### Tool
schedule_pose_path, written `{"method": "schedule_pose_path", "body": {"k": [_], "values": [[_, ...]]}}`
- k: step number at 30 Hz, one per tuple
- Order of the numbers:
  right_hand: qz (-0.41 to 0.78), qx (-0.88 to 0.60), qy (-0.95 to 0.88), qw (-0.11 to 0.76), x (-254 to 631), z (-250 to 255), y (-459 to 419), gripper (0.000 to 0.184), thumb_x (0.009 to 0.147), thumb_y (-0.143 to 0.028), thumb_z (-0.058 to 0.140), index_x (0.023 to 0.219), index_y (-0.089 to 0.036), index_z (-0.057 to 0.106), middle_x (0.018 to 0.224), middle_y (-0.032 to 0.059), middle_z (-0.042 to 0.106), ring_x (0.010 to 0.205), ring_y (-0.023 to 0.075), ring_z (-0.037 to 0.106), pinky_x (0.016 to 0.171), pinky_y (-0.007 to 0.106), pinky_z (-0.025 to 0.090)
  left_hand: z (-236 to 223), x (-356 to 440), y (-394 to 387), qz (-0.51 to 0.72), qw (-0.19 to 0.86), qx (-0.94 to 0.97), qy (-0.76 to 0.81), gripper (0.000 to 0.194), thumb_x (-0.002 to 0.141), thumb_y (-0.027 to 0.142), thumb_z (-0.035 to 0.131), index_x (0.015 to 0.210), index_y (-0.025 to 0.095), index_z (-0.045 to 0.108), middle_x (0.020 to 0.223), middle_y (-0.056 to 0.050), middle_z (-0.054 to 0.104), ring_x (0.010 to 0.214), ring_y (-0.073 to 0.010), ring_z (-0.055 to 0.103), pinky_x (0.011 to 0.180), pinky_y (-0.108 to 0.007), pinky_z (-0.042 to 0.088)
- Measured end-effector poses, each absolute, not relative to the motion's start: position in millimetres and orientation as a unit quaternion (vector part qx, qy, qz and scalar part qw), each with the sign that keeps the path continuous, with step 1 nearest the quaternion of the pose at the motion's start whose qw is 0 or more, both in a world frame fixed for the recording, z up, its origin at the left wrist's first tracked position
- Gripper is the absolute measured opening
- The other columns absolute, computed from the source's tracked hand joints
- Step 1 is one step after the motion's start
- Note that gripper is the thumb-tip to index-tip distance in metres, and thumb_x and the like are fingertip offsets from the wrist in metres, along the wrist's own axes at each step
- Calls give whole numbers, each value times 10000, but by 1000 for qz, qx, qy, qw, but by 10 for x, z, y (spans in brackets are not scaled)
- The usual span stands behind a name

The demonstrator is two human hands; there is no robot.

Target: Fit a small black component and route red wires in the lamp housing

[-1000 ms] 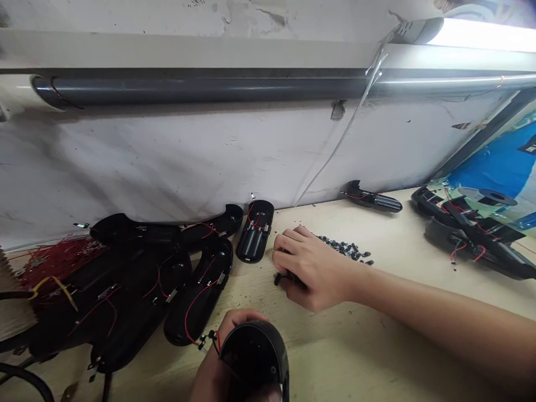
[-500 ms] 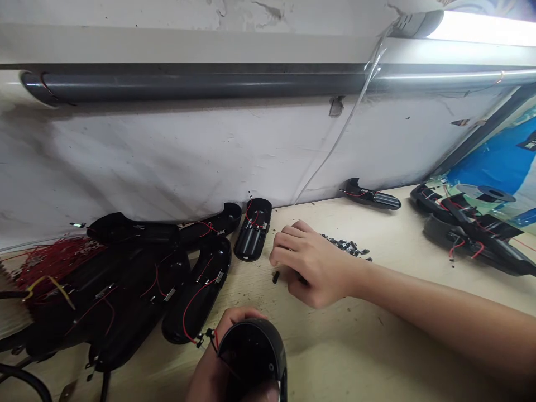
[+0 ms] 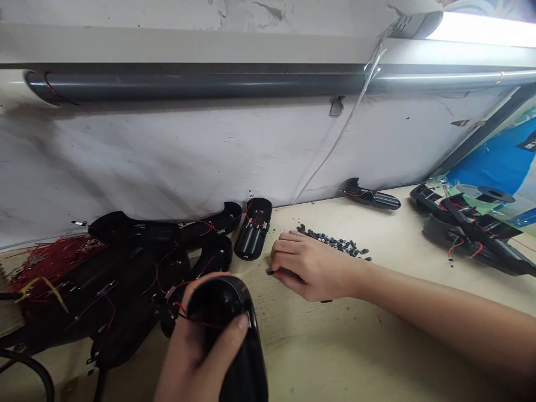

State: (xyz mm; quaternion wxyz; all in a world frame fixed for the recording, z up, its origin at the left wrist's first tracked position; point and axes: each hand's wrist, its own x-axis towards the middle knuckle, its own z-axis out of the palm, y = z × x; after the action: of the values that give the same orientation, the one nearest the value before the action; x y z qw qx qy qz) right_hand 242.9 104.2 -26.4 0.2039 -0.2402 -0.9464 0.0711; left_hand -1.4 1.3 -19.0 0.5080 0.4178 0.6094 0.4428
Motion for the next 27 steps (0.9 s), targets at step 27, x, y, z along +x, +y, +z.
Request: {"method": "schedule_pose_path", "body": {"k": [27], "values": [[536,-360,-687,334,2126,-91,630,146,910,-210,738,1002,-98,723,916,46,689,793,62,625,719,162,519,-213,-6,95,440,536,431,577,588,847,471,800,1330,273,528,1229,-46,692,1183,-265,677,1020,-391,553]]}}
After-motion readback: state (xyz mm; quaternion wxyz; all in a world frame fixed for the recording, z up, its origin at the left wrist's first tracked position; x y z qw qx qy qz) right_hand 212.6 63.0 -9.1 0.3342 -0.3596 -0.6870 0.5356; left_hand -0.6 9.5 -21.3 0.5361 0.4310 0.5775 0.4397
